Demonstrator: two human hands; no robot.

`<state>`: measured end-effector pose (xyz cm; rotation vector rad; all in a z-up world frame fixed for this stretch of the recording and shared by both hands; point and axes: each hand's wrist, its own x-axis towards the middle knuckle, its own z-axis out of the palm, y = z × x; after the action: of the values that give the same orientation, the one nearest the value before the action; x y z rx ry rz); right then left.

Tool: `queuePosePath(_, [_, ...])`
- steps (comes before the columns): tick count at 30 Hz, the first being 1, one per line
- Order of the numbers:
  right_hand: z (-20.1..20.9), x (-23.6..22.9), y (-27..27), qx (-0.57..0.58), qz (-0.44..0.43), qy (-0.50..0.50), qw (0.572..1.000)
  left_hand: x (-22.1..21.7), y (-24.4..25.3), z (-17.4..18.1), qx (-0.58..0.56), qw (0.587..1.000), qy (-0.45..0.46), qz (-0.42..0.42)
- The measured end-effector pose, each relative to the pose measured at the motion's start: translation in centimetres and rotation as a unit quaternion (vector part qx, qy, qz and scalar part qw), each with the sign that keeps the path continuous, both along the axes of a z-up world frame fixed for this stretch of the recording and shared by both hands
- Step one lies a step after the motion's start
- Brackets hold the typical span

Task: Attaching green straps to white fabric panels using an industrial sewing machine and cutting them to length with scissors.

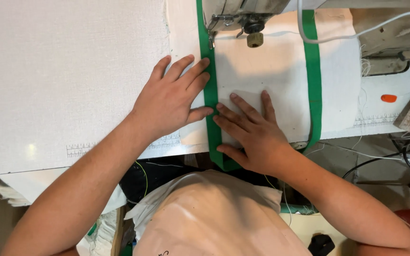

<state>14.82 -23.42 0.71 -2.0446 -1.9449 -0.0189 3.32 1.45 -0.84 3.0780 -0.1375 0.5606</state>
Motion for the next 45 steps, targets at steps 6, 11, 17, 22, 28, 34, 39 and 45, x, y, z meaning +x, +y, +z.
queuePosePath(6, [0.0,1.6,1.4,-0.043,0.001,0.015,0.999,1.2,1.3,-0.1,-0.003,1.0,-0.012,0.011])
queuePosePath(11, [-0.2,3.4,3.0,-0.023,0.013,0.014,1.0,2.6,3.0,-0.4,0.011,1.0,0.019,0.011])
queuePosePath(17, [0.7,1.1,2.2,0.036,-0.013,-0.061,0.997,2.1,2.0,2.5,-0.063,0.986,0.155,-0.004])
queuePosePath(22, [0.4,0.2,1.3,0.054,0.005,-0.044,0.998,0.0,2.0,0.7,-0.143,0.985,0.075,-0.055])
queuePosePath(28, [0.6,0.0,1.3,0.037,-0.008,-0.029,0.999,0.6,2.7,0.1,-0.147,0.981,0.078,-0.095])
queuePosePath(34, [1.0,0.1,1.3,-0.022,-0.028,-0.044,0.998,1.0,2.8,0.0,-0.107,0.984,0.103,-0.094])
queuePosePath(39, [0.6,0.6,1.2,-0.014,-0.024,-0.068,0.997,1.4,2.3,0.8,-0.128,0.979,0.137,-0.085])
queuePosePath(45, [0.2,0.7,0.9,-0.032,-0.029,-0.035,0.998,0.7,0.9,0.0,-0.1,0.992,0.065,-0.041])
